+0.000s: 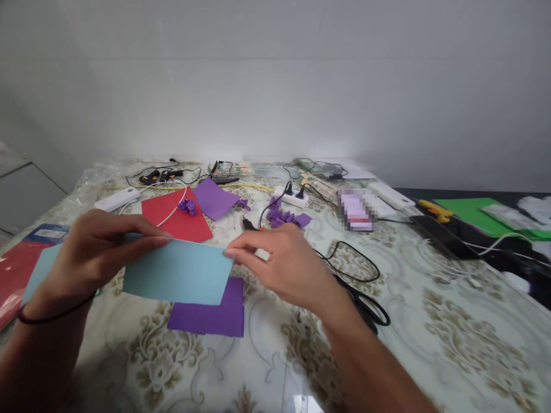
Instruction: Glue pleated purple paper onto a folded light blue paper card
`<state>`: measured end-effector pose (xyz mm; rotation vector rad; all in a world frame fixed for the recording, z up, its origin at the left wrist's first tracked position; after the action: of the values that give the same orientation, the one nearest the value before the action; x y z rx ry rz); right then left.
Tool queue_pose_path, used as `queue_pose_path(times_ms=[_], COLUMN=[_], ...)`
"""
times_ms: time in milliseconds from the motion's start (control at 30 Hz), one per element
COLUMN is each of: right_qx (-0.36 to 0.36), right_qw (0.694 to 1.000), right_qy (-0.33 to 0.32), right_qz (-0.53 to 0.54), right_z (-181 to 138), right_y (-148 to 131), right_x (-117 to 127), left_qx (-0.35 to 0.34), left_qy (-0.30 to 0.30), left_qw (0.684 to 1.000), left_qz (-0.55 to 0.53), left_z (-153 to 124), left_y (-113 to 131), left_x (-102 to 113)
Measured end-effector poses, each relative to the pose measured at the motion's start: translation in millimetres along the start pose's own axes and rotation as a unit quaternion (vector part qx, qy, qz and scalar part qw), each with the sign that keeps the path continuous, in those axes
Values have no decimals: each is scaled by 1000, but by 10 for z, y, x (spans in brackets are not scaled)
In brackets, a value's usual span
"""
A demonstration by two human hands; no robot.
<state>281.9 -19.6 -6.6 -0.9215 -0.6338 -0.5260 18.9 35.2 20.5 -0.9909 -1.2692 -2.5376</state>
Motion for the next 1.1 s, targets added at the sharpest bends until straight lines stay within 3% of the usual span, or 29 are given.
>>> queue_pose_path(times_ms=[100,133,233,333,433,533,600,733,900,1100], right_qx=[-84,-109,-133,-161,-221,-252,-275,-285,-226,-218], right_qw=[995,992,990,975,952,932,926,939,971,974], right_qy=[17,37,33,-34,-62,-82,-81,-65,-7,8], right_qz=[-45,-49,42,152,203,249,244,182,75,64], right_z=[-161,-203,-241,-232,-320,-513,-655,-816,-844,-931], right_y=[213,253,225,172,298,507,622,663,594,704], right_x=[238,282,166,-206,-585,-891,-1032,-1177,-1175,-1197], left_qx=[41,59,107,145,175,134,56,-63,-79,-85], left_qy=[135,147,47,-8,-47,-89,-93,-157,-169,-153], left_qw=[990,987,993,985,977,986,993,975,963,964], left_qz=[-7,-4,-31,-90,-111,-53,36,147,197,200], left_z=[-97,-125,-172,-243,-368,-564,-726,-1059,-1213,-1213], left_y=[-223,-295,-445,-540,-679,-789,-800,-806,-890,-888], left_x=[297,315,53,-346,-652,-813,-870,-1044,-1151,-1206])
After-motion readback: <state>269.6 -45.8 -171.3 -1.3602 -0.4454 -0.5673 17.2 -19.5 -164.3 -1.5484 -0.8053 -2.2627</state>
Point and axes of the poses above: each hand's wrist, its own z-axis towards the middle knuckle, its own x-axis out of the back of the hand, y = z × x, the point moved 4 cm from there along z, towards the middle knuckle, and after that the axes turned 2 degrees about -z, right-handed, at the moved point
